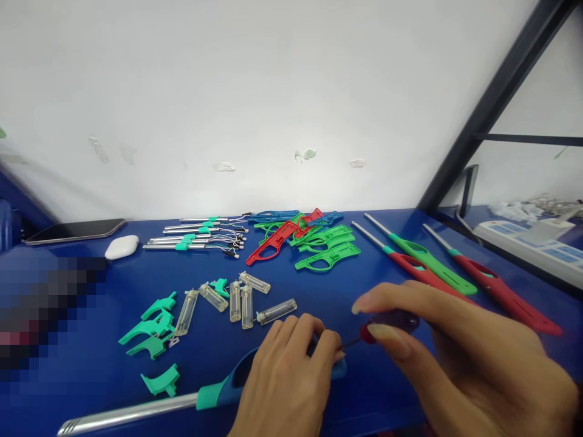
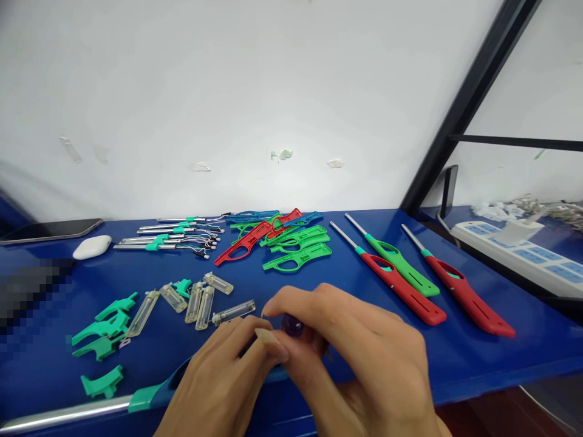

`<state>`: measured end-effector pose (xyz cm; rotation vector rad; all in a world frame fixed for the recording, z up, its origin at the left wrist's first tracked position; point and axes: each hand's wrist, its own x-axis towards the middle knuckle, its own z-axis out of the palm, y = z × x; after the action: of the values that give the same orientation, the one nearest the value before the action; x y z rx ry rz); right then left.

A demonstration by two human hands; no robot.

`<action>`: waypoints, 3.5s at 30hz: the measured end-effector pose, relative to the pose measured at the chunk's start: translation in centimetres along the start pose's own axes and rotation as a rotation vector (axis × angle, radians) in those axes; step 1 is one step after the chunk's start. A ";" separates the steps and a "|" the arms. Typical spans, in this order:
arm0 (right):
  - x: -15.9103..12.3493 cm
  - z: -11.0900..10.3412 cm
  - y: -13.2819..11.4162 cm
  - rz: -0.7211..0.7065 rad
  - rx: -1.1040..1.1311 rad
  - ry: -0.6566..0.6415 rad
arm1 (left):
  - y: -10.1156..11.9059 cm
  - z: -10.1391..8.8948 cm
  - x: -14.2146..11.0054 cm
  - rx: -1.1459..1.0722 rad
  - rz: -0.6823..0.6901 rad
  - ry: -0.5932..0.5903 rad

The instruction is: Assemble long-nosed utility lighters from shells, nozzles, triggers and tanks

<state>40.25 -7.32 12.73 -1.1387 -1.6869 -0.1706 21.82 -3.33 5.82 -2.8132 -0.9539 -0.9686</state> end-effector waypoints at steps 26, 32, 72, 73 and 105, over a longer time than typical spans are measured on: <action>0.8 -0.4 0.4 0.071 0.060 -0.034 | 0.1 0.4 0.0 -0.062 -0.011 0.026; 0.5 -0.7 0.3 0.077 0.058 -0.023 | 0.0 0.3 0.2 -0.098 -0.001 0.037; -0.5 -0.8 1.0 0.107 0.063 0.025 | 0.0 0.3 0.1 -0.163 0.034 0.038; -0.5 -0.8 1.0 0.106 0.060 0.016 | 0.0 0.3 0.1 -0.161 0.034 0.039; -0.6 -0.4 1.1 0.031 0.481 -0.088 | 0.6 1.1 -0.8 -0.031 0.038 0.113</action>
<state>41.30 -7.31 12.00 -0.8164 -1.6655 0.2963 22.26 -3.99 4.61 -2.7553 -0.8776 -1.1335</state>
